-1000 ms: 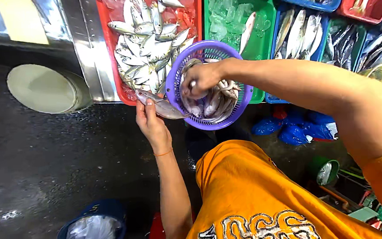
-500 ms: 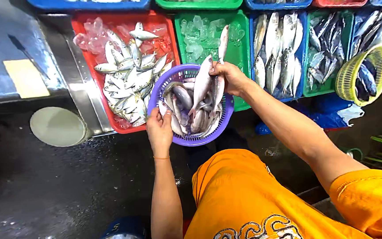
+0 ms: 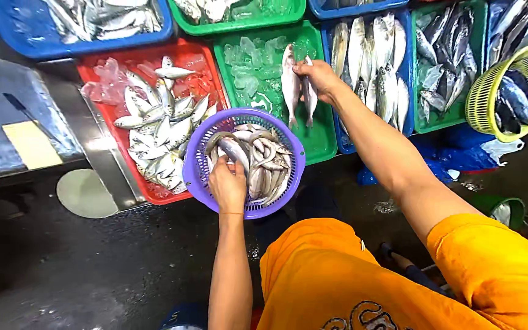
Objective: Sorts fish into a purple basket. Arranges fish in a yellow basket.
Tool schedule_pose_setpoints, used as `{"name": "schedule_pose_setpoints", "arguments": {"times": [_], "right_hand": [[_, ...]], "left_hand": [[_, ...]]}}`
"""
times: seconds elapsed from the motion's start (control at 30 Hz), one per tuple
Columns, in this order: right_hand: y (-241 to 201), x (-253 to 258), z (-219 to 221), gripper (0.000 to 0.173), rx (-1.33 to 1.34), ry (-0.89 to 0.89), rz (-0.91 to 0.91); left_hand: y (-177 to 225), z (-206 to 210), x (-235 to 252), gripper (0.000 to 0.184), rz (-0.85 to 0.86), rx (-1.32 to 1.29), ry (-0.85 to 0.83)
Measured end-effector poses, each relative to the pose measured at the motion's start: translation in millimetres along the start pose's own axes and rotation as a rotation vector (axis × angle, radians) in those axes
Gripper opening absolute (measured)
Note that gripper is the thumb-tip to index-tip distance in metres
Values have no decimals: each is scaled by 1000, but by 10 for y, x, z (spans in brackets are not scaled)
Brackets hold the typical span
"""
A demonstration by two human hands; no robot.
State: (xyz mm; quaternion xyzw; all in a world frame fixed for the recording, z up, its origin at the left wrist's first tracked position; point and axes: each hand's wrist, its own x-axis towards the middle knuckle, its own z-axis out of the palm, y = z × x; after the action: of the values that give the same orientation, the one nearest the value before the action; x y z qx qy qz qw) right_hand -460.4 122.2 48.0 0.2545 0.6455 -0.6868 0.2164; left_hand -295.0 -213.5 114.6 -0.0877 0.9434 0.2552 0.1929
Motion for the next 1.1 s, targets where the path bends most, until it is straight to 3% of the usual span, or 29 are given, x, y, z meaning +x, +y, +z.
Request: {"name": "schedule_pose_setpoints", "arguments": {"times": [0.2,0.3,0.4,0.47,0.6,0.83,1.0,1.1], "right_hand": [[-24,495,-61,34,-128,159,114],[-103,684,-116,40,-230,190,15],[-161,686,-199,57,-440,314,-77],[-113,499,-227,52,-467,366,-117],[254,-295,-204,36,-473,289,-203],[757,-1670,387,26,-547,186,-389],[819,-1913,998,23,-856,-67,-561],[858,-1951,1258,23,-1056,-202,-531]], "left_hand": [[244,116,271,56,-259,47,-22],[287,161,361,59,-306,51,-12],[308,220,405,55,-347,20,2],[316,238,411,49,-349,9,4],[193,240,327,41,-275,-114,4],[-273,-38,18,40,-134,-778,56],[-505,-244,-128,37,-117,-1000,1],[-622,-304,-176,35,-103,-1047,-44]]}}
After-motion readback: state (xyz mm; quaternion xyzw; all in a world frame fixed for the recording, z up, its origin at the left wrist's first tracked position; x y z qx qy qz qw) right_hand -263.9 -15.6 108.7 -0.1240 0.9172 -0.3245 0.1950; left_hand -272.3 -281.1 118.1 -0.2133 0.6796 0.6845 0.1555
